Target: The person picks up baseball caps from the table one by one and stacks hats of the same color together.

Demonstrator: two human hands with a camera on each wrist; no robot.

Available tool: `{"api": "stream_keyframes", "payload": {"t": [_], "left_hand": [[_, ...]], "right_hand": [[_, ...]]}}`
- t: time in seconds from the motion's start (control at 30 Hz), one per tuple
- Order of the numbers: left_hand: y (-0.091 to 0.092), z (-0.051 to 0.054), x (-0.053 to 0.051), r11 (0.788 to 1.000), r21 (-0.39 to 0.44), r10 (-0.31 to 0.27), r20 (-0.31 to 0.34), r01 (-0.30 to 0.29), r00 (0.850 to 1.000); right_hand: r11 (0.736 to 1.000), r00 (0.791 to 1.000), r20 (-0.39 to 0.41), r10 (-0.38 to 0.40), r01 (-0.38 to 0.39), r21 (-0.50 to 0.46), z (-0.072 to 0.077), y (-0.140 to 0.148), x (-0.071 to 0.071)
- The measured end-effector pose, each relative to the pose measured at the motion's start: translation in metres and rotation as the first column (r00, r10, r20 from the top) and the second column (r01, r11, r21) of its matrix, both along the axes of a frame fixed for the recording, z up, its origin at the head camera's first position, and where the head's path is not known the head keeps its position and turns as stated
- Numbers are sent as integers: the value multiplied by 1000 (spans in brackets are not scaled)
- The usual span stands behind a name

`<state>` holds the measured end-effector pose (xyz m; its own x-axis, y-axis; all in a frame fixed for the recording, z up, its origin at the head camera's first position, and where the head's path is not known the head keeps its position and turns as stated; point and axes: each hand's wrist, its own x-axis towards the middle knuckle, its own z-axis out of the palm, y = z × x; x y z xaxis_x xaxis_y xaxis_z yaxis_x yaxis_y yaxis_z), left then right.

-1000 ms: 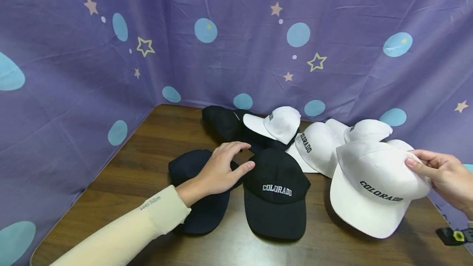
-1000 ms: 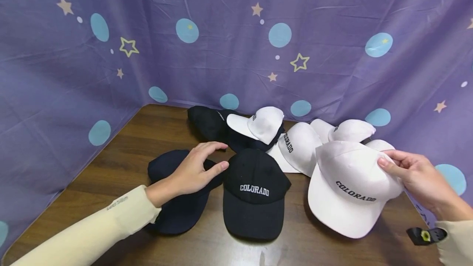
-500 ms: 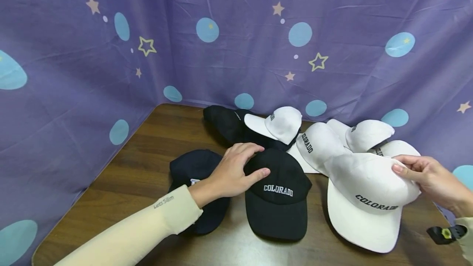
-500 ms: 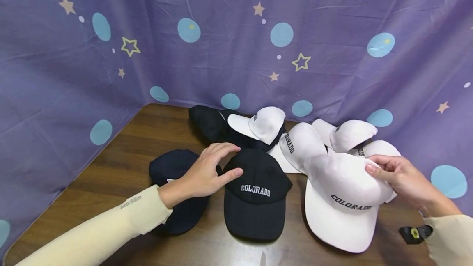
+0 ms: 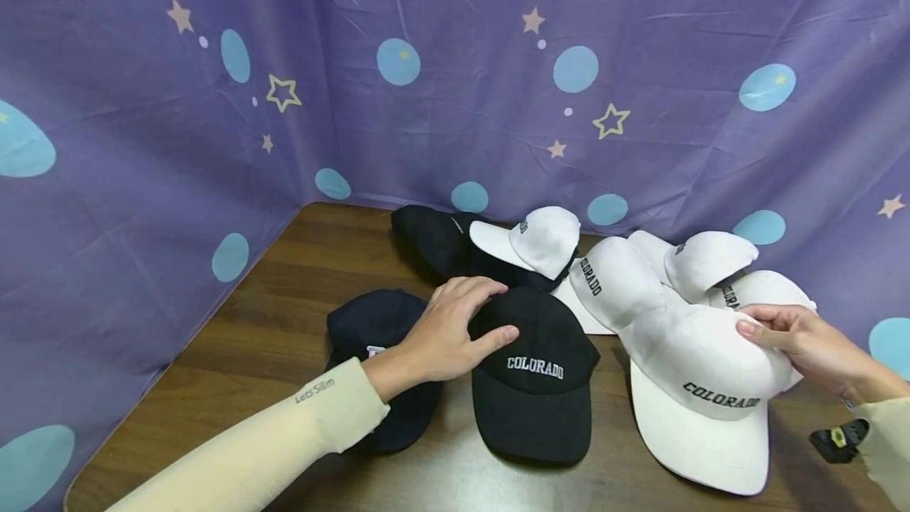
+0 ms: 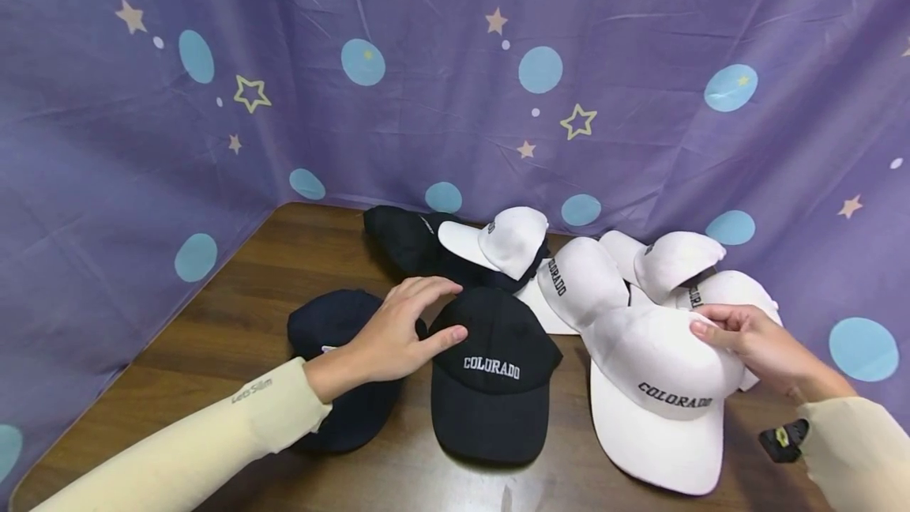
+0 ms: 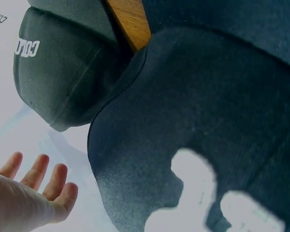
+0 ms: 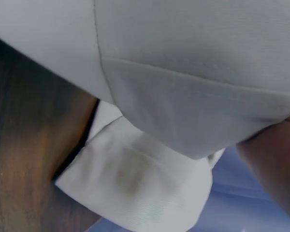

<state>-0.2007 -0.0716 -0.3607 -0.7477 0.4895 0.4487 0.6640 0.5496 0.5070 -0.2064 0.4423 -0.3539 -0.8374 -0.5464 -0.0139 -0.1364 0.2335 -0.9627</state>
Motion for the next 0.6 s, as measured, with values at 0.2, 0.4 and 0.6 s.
{"api": "stream_keyframes", "payload": {"t": [0.2, 0.4, 0.6], "left_hand": [[-1, -4, 0, 1000, -6, -2, 3, 2, 1000], [-2, -5, 1, 1000, -10, -5, 11, 5, 1000], [-3, -5, 0, 1000, -7, -3, 8, 3, 1000]], "right_hand": [[978, 990, -63, -125, 134, 160, -12, 1, -6], [939, 972, -129, -196, 224, 260, -17, 2, -8], [911, 957, -171, -233, 277, 306, -16, 1, -10]]}}
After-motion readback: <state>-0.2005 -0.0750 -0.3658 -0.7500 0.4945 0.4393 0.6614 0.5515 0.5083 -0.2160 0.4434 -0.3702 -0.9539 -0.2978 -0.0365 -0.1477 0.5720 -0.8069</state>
